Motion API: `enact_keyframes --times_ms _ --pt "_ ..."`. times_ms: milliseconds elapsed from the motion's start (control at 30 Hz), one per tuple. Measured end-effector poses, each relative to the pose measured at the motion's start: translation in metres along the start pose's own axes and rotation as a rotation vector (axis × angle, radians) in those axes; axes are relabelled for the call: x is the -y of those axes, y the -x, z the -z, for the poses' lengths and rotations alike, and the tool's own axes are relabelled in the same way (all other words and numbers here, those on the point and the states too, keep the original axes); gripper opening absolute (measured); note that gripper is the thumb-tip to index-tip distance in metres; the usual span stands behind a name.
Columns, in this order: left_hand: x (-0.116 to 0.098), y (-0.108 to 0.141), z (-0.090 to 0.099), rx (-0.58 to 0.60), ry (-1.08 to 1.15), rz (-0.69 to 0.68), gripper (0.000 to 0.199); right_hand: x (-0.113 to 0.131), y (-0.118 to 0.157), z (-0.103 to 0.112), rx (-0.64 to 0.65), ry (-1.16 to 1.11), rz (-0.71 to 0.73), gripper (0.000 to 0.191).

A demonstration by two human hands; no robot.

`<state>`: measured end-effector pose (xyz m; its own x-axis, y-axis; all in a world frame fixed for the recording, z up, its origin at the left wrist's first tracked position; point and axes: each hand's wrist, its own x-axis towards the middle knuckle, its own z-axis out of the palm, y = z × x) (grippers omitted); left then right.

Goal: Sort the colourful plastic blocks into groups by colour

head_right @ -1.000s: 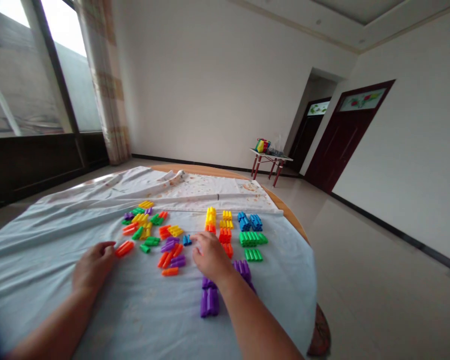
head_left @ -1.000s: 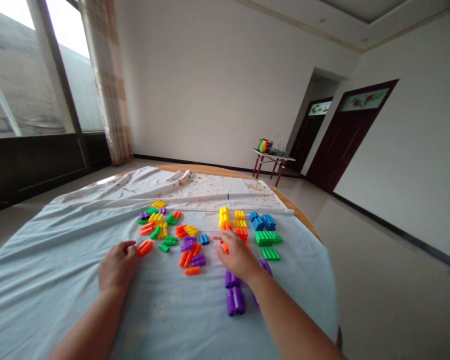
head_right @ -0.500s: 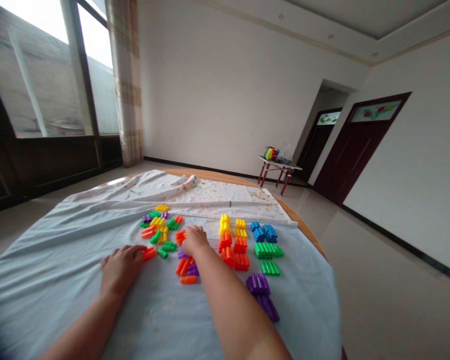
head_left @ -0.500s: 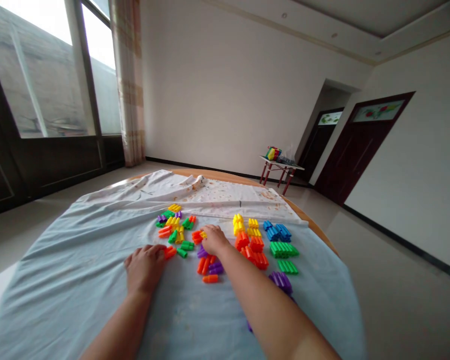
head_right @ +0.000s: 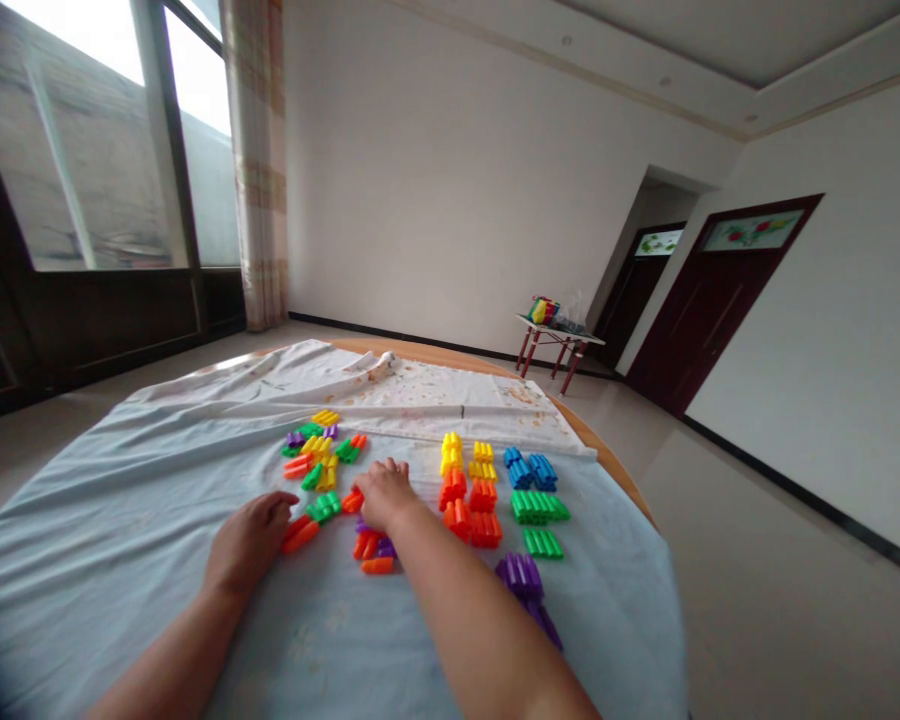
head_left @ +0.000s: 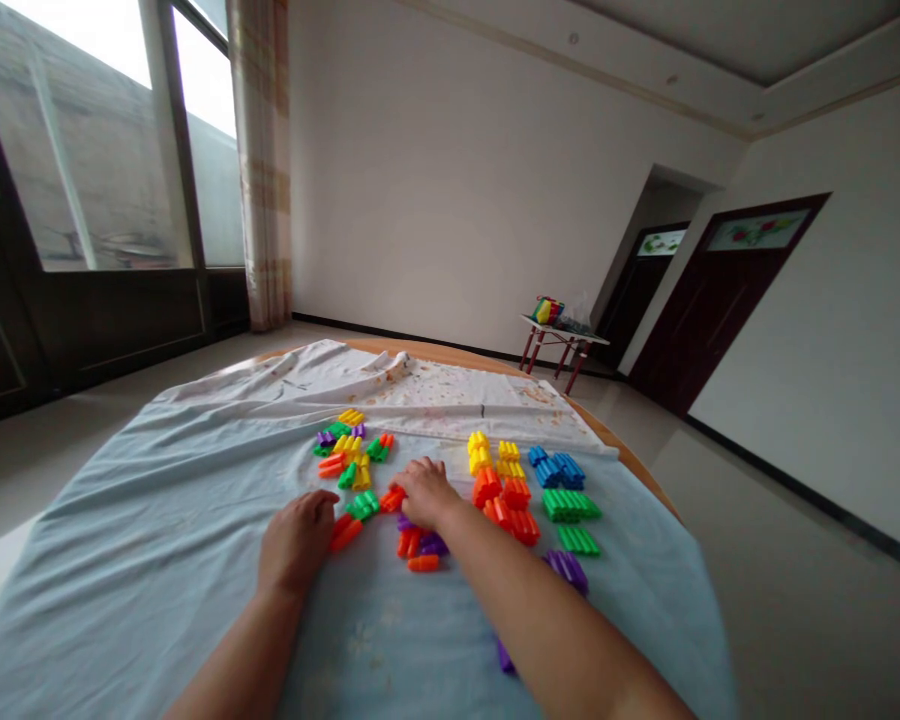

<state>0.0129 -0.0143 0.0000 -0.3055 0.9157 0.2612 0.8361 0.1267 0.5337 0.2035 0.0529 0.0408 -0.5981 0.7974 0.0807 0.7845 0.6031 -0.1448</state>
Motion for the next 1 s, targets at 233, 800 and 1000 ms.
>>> enact_keyframes --times_ms 233,800,1000 --pt "0.000 -0.002 0.002 -0.043 0.092 0.104 0.035 0.000 0.032 0.007 -0.037 -0.085 0.035 0.029" --pt "0.003 -0.007 0.005 0.012 -0.015 0.081 0.039 0.051 0.077 0.014 -0.139 -0.186 0.192 0.044" --pt "-0.002 -0.003 0.008 0.061 -0.019 0.021 0.034 0.053 0.101 0.002 0.015 -0.125 0.220 0.039"
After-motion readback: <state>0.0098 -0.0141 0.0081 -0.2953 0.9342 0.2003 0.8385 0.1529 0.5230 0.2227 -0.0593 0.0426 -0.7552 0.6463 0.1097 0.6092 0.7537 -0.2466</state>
